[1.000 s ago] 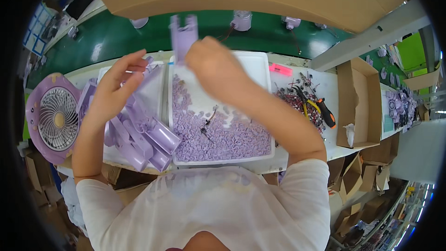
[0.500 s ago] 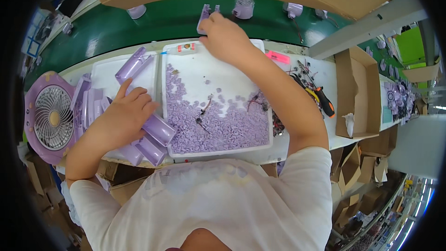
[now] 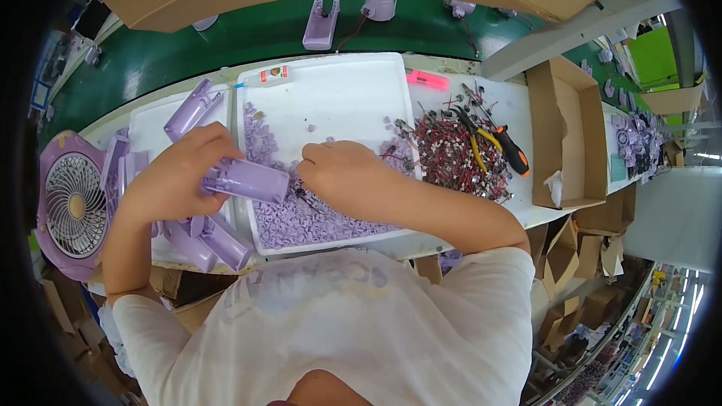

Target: The person assembles electronic components into small plastic housings, securing them with small screws and wires, and applying glue from a bottle.

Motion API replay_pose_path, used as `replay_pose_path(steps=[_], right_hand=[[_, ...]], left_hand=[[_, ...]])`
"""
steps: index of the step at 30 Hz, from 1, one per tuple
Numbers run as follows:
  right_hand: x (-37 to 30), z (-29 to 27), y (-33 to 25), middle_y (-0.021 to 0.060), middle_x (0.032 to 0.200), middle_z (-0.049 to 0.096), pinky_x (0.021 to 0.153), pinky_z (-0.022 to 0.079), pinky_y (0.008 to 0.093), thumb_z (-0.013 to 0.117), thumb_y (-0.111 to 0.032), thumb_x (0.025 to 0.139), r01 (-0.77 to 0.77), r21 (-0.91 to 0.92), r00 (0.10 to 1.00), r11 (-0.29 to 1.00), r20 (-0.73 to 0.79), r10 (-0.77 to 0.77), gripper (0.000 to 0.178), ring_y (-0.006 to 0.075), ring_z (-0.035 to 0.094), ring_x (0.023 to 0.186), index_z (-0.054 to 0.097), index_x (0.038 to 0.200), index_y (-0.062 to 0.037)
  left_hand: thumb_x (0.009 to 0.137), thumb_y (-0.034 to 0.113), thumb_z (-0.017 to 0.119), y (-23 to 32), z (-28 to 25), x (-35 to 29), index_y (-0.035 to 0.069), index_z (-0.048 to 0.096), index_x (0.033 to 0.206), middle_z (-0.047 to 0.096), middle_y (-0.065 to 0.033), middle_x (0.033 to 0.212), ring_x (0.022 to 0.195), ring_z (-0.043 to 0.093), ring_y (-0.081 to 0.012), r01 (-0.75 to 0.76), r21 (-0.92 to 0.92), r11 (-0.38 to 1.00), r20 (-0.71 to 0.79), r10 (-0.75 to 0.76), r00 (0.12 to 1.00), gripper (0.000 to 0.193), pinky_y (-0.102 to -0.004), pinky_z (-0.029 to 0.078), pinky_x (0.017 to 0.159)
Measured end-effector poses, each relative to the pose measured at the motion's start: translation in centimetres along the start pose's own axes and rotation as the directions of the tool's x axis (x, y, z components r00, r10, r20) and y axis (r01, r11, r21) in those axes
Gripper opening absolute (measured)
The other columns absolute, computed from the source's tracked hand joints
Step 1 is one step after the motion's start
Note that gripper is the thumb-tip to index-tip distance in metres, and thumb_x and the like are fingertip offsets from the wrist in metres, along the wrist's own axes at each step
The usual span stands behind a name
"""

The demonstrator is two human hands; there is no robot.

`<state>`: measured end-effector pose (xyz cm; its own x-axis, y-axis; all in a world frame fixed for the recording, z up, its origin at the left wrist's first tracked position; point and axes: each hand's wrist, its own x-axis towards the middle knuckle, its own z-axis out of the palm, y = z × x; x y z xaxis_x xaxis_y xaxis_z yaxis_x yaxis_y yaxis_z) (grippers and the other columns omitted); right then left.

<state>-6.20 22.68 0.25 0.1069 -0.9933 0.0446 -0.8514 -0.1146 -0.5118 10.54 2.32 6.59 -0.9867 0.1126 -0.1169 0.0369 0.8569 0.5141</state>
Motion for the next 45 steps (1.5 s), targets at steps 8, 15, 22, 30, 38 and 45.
replay_pose_path(steps=[8,15,22,30,38,45], right_hand=[[0.9,1.4,0.2,0.0108,0.084,0.052,0.071,0.047,0.0402,0.064,-0.013,0.077,-0.090,-0.081,0.993,0.993,0.072,0.096,0.015,0.0301,0.056,0.084,0.059,0.084,-0.0016],[0.6,1.2,-0.2,0.0114,0.092,0.051,0.077,0.046,0.0391,0.066,-0.007,0.071,-0.130,0.112,0.991,0.985,0.029,0.127,0.014,0.0300,0.053,0.091,0.058,0.081,-0.0019],[0.3,1.1,0.0,0.0089,0.092,0.050,0.080,0.043,0.0349,0.067,-0.003,0.067,-0.052,0.168,0.997,0.984,-0.047,0.061,0.015,0.0277,0.047,0.092,0.056,0.077,-0.0039],[0.8,-0.1,-0.2,0.0055,0.080,0.054,0.075,0.043,0.0333,0.067,-0.003,0.067,-0.002,0.212,0.992,0.977,-0.123,0.029,0.013,0.0262,0.048,0.086,0.055,0.073,-0.0059],[3.2,-2.9,-1.8,0.0030,0.078,0.060,0.074,0.041,0.0318,0.067,-0.003,0.067,0.010,0.489,0.955,0.872,-0.264,0.137,0.010,0.0233,0.049,0.086,0.059,0.072,-0.0077],[3.9,-2.4,-1.8,0.0011,0.075,0.059,0.078,0.038,0.0363,0.067,-0.004,0.065,0.095,0.240,0.846,0.966,-0.532,0.049,0.012,0.0222,0.050,0.084,0.058,0.071,-0.0085]], left_hand=[[0.061,0.011,0.073,-1.2,1.0,-0.9,0.003,0.045,0.123,0.052,-0.0078,0.102,0.100,0.054,-0.0239,-0.064,-0.625,0.778,-0.207,-0.086,0.975,0.068,-0.0351,0.043,0.086],[0.068,0.026,0.077,-0.8,2.3,-0.2,0.002,0.037,0.130,0.055,-0.0094,0.104,0.103,0.059,-0.0288,-0.050,-0.967,0.252,-0.123,-0.284,0.951,0.077,-0.0389,0.048,0.087],[0.090,0.030,0.053,-0.8,3.7,0.6,0.000,0.040,0.128,0.058,-0.0191,0.109,0.096,0.062,-0.0259,0.034,-0.971,-0.236,0.120,-0.362,0.925,0.050,-0.0379,0.052,0.081],[0.095,0.038,0.044,-0.1,4.0,1.2,0.002,0.047,0.123,0.058,-0.0201,0.106,0.089,0.063,-0.0223,0.136,-0.910,-0.393,0.330,-0.484,0.810,0.046,-0.0331,0.056,0.067],[0.094,0.037,0.048,1.9,3.8,1.7,0.001,0.048,0.118,0.063,-0.0144,0.094,0.079,0.065,-0.0210,0.239,-0.933,-0.269,0.345,-0.480,0.807,0.044,-0.0319,0.056,0.066],[0.094,0.038,0.048,3.0,3.6,2.3,0.000,0.052,0.112,0.063,-0.0124,0.092,0.076,0.064,-0.0186,0.202,-0.951,-0.233,0.294,-0.489,0.822,0.042,-0.0306,0.056,0.065]])
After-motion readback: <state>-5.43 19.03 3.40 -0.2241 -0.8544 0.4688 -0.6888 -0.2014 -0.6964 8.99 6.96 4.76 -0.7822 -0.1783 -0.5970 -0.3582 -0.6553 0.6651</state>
